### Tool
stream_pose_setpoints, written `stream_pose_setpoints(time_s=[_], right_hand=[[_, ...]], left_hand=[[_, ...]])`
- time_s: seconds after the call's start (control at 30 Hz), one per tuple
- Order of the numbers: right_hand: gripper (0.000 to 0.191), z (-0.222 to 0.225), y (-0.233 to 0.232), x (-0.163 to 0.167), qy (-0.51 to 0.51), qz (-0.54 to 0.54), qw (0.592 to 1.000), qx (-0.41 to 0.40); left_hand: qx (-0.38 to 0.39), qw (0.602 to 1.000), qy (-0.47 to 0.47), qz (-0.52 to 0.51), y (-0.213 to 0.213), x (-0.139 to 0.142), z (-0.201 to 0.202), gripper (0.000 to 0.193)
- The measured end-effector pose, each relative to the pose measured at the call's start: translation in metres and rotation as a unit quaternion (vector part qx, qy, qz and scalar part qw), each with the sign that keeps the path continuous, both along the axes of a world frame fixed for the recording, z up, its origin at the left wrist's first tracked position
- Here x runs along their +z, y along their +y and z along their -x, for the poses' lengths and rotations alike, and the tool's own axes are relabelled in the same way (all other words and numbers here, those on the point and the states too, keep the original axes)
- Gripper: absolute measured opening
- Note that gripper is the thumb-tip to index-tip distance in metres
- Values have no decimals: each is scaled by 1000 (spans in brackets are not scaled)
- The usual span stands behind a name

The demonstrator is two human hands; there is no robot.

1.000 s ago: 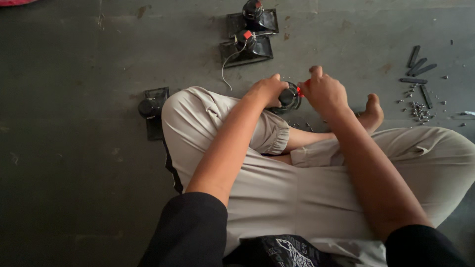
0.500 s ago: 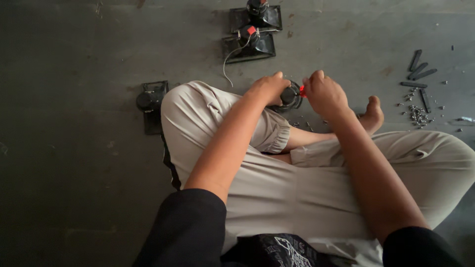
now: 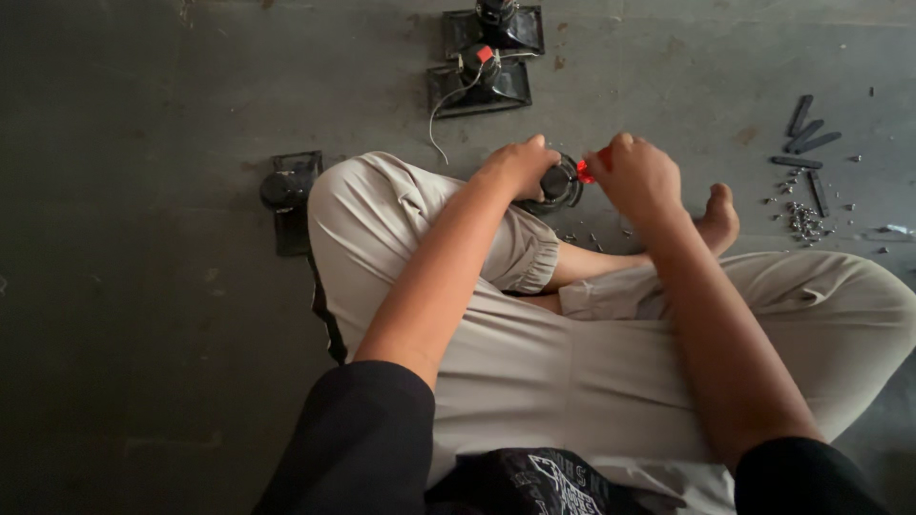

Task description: The person sits on the floor and uses a red screwdriver to tighten screws on small black electronic devices. They handle the devices and tools with both hands, working on the components placed on the floor.

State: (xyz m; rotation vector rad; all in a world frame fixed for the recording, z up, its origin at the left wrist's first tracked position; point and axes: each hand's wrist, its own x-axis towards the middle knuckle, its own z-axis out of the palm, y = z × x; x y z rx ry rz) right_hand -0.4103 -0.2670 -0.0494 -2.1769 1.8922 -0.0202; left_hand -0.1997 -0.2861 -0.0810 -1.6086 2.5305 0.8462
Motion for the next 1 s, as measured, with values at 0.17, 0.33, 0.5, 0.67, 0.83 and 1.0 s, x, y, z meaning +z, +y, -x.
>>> stream_pose_setpoints(time_s=[0.17,0.33,0.5,0.67,0.83,1.0], right_hand=[[57,9,-4,-23,-146,77,982,94],[52,16,-4,-17,-126,83,980,130],[53,8,-6,-10,19,-64,998,-22],[52,10,0,-28,-54,117,987,96],[54,3,3,-6,-59,104,981,155],[48,-20,12,16,4,-65,997,-33]], left_hand=[[5,1000,-7,2,0,-4,-1,61],[-2,1000,-9,8,1,-5,-1,63],[7,1000,-6,2,2,-5,-1,61],[-5,1000,0,21,1,-10,1,61],[-6,1000,-31,-3,-2,-8,2,57],[-6,1000,-19,-4,1,2,2,60]])
